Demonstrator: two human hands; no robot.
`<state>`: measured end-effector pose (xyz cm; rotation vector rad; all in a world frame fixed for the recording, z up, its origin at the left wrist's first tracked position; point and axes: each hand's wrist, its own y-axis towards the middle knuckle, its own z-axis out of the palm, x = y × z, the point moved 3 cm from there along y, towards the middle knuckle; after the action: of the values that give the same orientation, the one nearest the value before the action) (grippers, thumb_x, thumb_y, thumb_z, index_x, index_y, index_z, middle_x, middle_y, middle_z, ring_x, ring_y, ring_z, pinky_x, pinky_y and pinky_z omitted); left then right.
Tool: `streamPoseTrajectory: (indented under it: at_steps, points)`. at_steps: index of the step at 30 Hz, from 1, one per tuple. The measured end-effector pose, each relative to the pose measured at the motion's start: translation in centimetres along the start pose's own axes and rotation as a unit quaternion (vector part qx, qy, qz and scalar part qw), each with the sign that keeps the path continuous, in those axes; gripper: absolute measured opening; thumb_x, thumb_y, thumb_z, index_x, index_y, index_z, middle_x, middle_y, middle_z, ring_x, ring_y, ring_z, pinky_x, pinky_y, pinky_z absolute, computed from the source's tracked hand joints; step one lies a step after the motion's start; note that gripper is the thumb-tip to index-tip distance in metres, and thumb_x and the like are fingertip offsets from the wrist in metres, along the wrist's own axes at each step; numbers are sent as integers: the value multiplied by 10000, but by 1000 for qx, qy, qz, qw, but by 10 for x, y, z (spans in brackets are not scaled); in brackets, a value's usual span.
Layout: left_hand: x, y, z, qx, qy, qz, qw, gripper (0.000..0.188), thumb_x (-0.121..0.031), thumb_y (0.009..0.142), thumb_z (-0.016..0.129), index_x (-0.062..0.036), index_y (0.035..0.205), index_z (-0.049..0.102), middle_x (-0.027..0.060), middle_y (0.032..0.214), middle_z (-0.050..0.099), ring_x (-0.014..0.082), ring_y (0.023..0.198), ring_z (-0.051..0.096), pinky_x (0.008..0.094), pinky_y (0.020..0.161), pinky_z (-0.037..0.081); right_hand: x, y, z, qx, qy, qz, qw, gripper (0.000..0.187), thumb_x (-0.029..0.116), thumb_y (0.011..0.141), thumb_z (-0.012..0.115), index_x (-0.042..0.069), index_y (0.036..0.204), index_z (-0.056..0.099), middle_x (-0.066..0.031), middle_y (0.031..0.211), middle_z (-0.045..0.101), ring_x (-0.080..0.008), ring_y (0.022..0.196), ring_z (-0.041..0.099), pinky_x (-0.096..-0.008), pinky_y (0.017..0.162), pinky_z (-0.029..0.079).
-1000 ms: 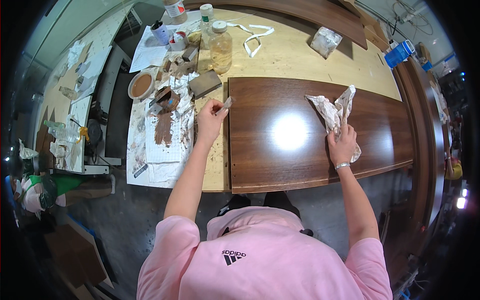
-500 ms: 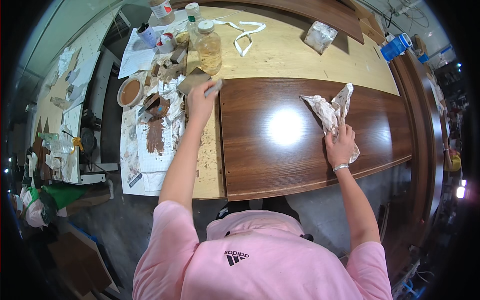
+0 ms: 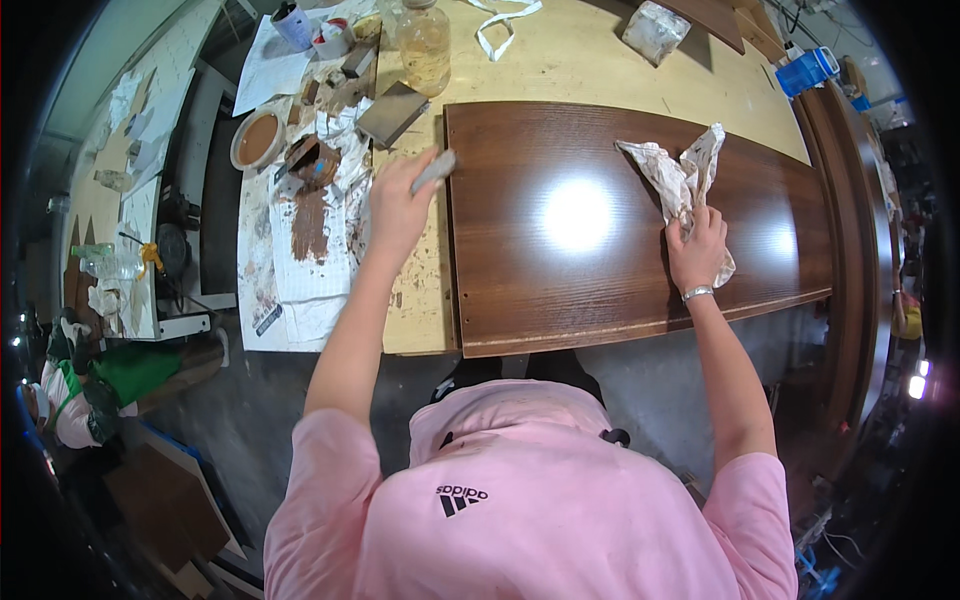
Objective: The person rubs a sanding block along the edges and surface of a wood panel, then wipes the panel with a cloth, repeats the sanding and wiping, and finally applies a liquid from a bottle to the cloth before wiping the panel again.
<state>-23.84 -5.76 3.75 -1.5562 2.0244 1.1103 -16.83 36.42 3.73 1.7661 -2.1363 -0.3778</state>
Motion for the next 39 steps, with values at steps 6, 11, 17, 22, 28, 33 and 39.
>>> streamPoseTrajectory:
  at_steps: [6, 11, 17, 22, 28, 33, 39]
  points:
    - [-32, -114, -8, 114, -17, -2, 993, 379, -82, 815, 678, -91, 1194, 696, 127, 982, 651, 320, 917, 581, 412, 838, 464, -8, -7, 3, -2, 4, 13, 1000, 304, 256, 848, 644, 40, 1052, 579, -162, 1121, 585, -381, 1038, 546, -482, 886, 460]
    - [-81, -225, -51, 151, -76, -38, 985, 385, 27, 712, 727, -32, 1093, 718, 119, 958, 659, 301, 883, 610, 381, 776, 507, -8, -3, 2, -27, -7, -13, 1000, 333, 268, 830, 656, 35, 1059, 588, -173, 1080, 595, -382, 996, 559, -485, 851, 479]
    - [-81, -178, -48, 102, -222, -220, 945, 295, 35, 819, 709, 16, 1112, 679, 113, 1065, 685, 233, 950, 670, 306, 790, 546, 5, -22, -1, -26, 59, 84, 994, 352, 284, 832, 690, 38, 1070, 608, -180, 1097, 603, -383, 980, 558, -475, 889, 449]
    - [-114, -111, -8, 71, -542, -257, 797, 185, 39, 925, 628, 46, 1108, 600, 105, 1014, 664, 144, 954, 661, 272, 831, 567, 78, -45, -51, 49, 343, 2, 938, 373, 170, 799, 736, 39, 1145, 693, -153, 1394, 505, -308, 1175, 560, -386, 1018, 435]
    - [-171, -91, 56, 253, -716, -298, 578, 131, -141, 974, 615, -31, 945, 548, 125, 977, 681, 225, 851, 721, 342, 761, 634, 105, -58, -105, 315, 725, 97, 605, 432, 220, 859, 733, -22, 1210, 667, -111, 1300, 605, -189, 1118, 604, -347, 966, 477]
    - [-175, -70, 71, 292, -517, -134, 794, 214, -141, 918, 686, -18, 1056, 579, 94, 996, 691, 262, 936, 698, 376, 801, 580, 66, -68, -101, 212, 803, 165, 533, 335, 190, 878, 668, -49, 1109, 639, -111, 1033, 687, -177, 981, 638, -320, 936, 486]
    - [-158, -47, 111, 200, 29, 217, 955, 722, -472, 831, 697, -131, 1427, 472, 214, 1464, 441, 406, 1388, 353, 539, 1127, 254, 3, -67, -60, 5, 734, 293, 613, 146, 82, 846, 468, -4, 873, 582, -73, 816, 627, -146, 710, 561, -290, 703, 472]
